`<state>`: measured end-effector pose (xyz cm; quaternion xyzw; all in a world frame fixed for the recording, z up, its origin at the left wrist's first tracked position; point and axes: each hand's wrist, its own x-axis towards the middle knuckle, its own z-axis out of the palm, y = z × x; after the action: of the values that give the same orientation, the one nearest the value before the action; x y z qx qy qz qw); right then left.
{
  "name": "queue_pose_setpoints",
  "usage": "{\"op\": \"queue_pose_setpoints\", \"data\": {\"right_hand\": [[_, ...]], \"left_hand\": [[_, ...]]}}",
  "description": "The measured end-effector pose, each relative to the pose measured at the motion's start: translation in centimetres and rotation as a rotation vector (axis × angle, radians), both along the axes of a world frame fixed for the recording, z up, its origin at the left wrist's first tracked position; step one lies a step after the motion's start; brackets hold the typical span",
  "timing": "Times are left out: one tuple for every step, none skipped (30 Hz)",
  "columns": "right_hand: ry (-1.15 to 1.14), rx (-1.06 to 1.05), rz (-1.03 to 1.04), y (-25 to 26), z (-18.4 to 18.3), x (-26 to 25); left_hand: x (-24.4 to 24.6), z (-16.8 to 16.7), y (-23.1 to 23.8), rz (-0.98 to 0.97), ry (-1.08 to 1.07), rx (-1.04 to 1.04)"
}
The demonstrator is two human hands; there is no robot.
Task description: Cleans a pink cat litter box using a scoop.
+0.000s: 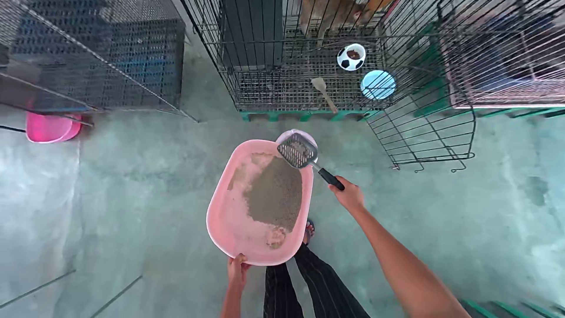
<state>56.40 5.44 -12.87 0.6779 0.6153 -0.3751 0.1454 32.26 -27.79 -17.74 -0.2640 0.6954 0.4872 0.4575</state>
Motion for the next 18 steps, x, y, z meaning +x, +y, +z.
{"op": "queue_pose_setpoints", "data": {"right_hand": [[0.003, 0.022, -0.006, 0.2, 0.2, 0.1], [0.007, 0.044, -0.009, 0.6, 0.1, 0.2], [-0.002, 0.053, -0.003, 1.1, -0.2, 0.2], [-0.033, 0.028, 0.013, 1.9, -0.8, 0.2], [-0.095, -0.032, 0.040, 2.8, -1.5, 0.2], [-0.187, -0.112, 0.081, 3.8, -2.3, 0.5], [-0.283, -0.180, 0.132, 4.6, -3.0, 1.0], [-0.345, -0.222, 0.152, 4.9, -3.2, 1.8], [-0.368, -0.240, 0.129, 4.7, -3.0, 2.8], [-0.355, -0.242, 0.067, 4.2, -2.3, 4.0], [-0.326, -0.228, -0.009, 3.5, -1.5, 5.3], [-0.292, -0.212, -0.080, 2.7, -0.6, 6.6], [-0.263, -0.201, -0.135, 1.8, 0.4, 7.7], [-0.244, -0.187, -0.172, 1.1, 1.6, 8.7], [-0.245, -0.174, -0.186, 0.8, 3.0, 9.5], [-0.258, -0.172, -0.187, 0.3, 4.3, 10.2], [-0.267, -0.184, -0.193, -0.6, 5.5, 11.1], [-0.266, -0.200, -0.208, -1.9, 6.2, 12.3]], "left_hand": [[-0.4, 0.4, -1.4, 0.000, -0.001, -0.010], [-0.6, 0.9, -2.9, 0.006, -0.004, -0.014], [-0.8, 1.8, -4.4, 0.015, -0.006, -0.021], [-0.8, 3.0, -6.1, 0.029, -0.009, -0.031], [-0.4, 4.6, -7.8, 0.040, -0.021, -0.052], [0.3, 6.1, -9.5, 0.046, -0.037, -0.087], [1.1, 7.2, -11.0, 0.044, -0.060, -0.109], [1.9, 7.6, -12.1, 0.049, -0.095, -0.104], [2.7, 7.6, -12.4, 0.060, -0.138, -0.055], [3.7, 7.1, -11.5, 0.077, -0.165, 0.009], [4.6, 6.0, -9.7, 0.102, -0.176, 0.079], [4.8, 4.8, -7.1, 0.118, -0.183, 0.149], [4.3, 4.5, -3.8, 0.119, -0.187, 0.175], [3.5, 4.6, -0.6, 0.109, -0.193, 0.182], [2.7, 4.6, 2.2, 0.095, -0.195, 0.181], [2.4, 4.6, 4.2, 0.075, -0.200, 0.184], [2.2, 4.8, 5.3, 0.051, -0.205, 0.183], [2.3, 5.0, 6.2, 0.029, -0.206, 0.177]]}}
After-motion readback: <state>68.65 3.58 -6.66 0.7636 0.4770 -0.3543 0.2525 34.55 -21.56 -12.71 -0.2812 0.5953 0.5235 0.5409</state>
